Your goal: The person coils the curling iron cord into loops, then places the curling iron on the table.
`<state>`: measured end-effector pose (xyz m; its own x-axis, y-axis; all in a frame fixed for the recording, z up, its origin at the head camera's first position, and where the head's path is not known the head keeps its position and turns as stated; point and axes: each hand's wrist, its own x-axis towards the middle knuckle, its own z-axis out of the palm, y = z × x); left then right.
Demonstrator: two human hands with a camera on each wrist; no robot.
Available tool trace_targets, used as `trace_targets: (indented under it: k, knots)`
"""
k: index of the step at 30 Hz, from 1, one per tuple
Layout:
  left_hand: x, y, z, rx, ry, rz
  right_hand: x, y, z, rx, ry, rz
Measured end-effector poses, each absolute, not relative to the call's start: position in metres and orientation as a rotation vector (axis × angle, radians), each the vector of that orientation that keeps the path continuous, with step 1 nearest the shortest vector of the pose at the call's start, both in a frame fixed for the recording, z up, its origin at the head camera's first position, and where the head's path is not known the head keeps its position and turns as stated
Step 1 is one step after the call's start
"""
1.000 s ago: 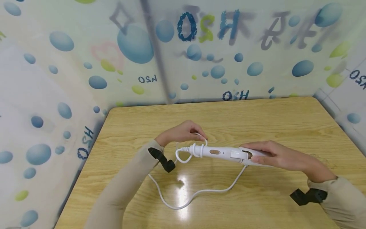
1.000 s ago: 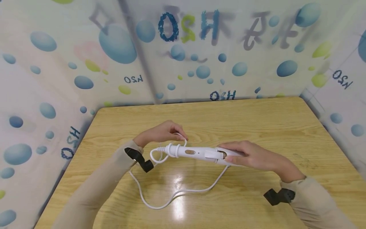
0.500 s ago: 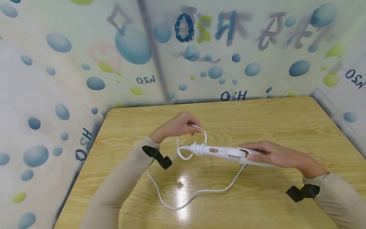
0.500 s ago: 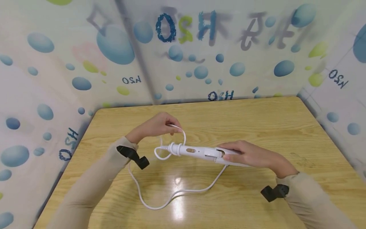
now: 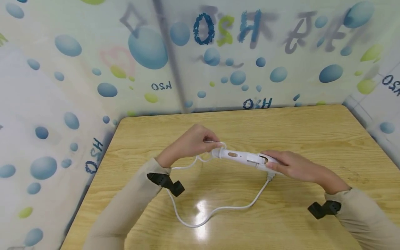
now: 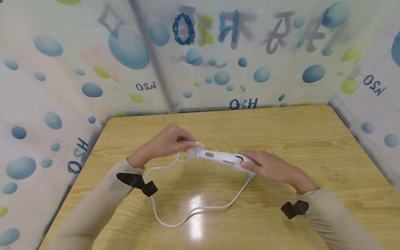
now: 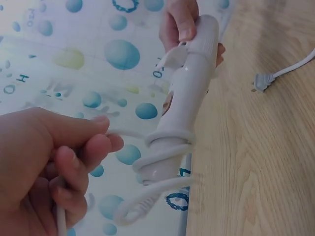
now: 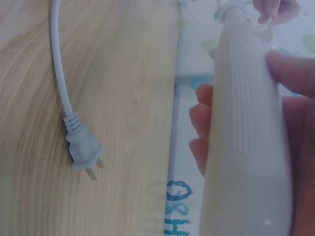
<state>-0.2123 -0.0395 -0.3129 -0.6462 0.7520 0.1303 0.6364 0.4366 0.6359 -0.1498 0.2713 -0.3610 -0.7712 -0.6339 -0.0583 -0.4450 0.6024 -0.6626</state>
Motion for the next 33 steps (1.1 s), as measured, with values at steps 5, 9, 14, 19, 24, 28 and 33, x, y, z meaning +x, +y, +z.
trace_targets:
  k: [5,9,14,19,24,28,33]
  knots:
    - [-0.202,-0.043,-0.313,1.058,2.496,1.064,-0.151,0.276,-0.359,-0.824,2.633,-0.947]
    - [-0.194,-0.047,-0.317,1.014,2.431,1.117,-0.151,0.280,-0.357,-0.790,2.653,-0.993]
    - [-0.182,-0.050,-0.335,1.059,2.302,1.210,-0.150,0.286,-0.356,-0.724,2.696,-1.053]
    - [-0.173,-0.046,-0.358,1.074,2.237,1.368,-0.148,0.289,-0.354,-0.698,2.733,-1.069]
    - [-0.169,-0.038,-0.378,1.020,2.158,1.597,-0.145,0.289,-0.351,-0.687,2.741,-1.108]
    - [-0.168,-0.030,-0.388,0.959,2.093,1.763,-0.142,0.286,-0.348,-0.705,2.747,-1.146]
    - [-0.168,-0.025,-0.392,0.913,2.101,1.837,-0.139,0.283,-0.344,-0.753,2.730,-1.205]
